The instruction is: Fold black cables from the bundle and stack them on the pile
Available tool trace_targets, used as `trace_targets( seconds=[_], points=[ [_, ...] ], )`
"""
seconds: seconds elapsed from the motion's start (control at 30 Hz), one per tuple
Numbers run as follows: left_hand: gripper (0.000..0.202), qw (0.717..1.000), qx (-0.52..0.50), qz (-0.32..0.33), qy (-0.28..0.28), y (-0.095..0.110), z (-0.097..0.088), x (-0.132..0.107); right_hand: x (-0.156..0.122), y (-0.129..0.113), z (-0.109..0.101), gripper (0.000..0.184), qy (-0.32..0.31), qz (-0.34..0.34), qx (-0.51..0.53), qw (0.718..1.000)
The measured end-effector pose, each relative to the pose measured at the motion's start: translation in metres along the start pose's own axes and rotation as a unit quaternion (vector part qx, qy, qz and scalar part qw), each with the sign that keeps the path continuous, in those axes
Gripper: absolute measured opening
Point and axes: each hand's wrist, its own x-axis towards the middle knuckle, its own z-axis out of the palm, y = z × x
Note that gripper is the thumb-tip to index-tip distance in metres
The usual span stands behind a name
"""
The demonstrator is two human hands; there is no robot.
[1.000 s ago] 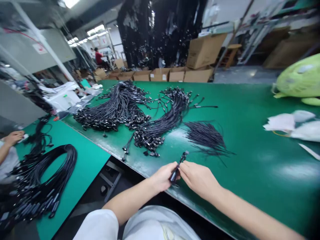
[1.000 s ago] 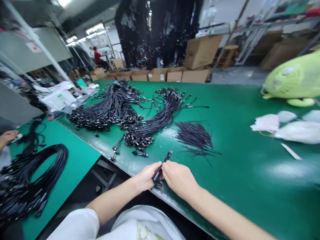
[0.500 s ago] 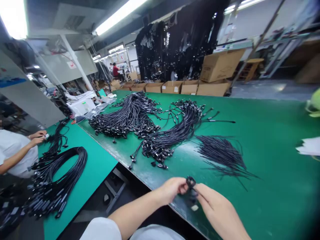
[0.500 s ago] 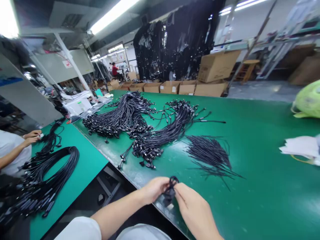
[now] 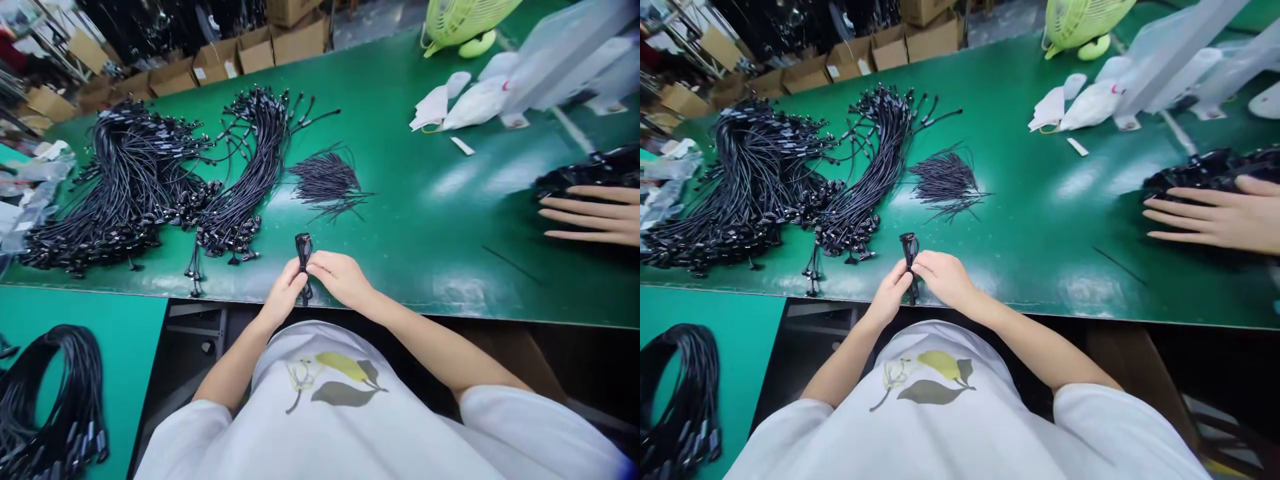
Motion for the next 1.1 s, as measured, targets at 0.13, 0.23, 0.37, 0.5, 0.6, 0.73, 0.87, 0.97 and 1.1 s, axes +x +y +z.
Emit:
trace_targets(
  seconds=[0.13, 0.23, 0.37, 0.5, 0.6, 0.73, 0.87, 0.97, 1.1],
  points=[
    [0.040, 0.999, 0.007, 0.037, -0.012, 0.003, 0.004, 0.001, 0.001, 0.014, 0.008, 0.036, -0.114, 0.136, 0.326, 0.929],
    [0.036, 0.999, -0.049, 0.005, -0.003, 0.006, 0.007, 0.003, 0.001, 0.024, 0.007, 0.045, -0.185, 0.182, 0.400, 0.879],
    [0.036, 0.975, -0.207, -0.074, 0.024, 0.007, 0.007, 0.011, -0.005, 0.019, -0.008, 0.043, -0.076, 0.104, 0.152, 0.980],
    [0.035, 0.961, -0.256, -0.093, 0.056, 0.004, 0.012, 0.020, -0.008, 0.009, -0.005, 0.037, 0.112, 0.015, -0.020, 0.993],
    [0.030, 0.981, -0.173, -0.045, 0.073, -0.002, 0.023, 0.022, -0.005, 0.011, 0.016, 0.054, 0.090, 0.004, -0.043, 0.995],
    [0.047, 0.995, -0.071, -0.060, -0.034, -0.006, 0.035, 0.014, 0.001, 0.020, 0.029, 0.040, 0.116, 0.047, -0.060, 0.990],
    [0.073, 0.981, -0.092, -0.122, -0.116, -0.008, 0.035, 0.008, -0.002, 0.032, 0.002, 0.032, 0.108, 0.083, -0.094, 0.986],
    [0.069, 0.989, -0.052, -0.116, -0.069, -0.013, 0.030, 0.013, -0.010, 0.047, -0.030, 0.033, 0.131, 0.168, -0.143, 0.967],
    [0.055, 0.987, 0.026, -0.153, -0.037, -0.021, 0.021, 0.017, -0.028, 0.066, -0.067, 0.032, 0.157, 0.257, -0.231, 0.925]
  ],
)
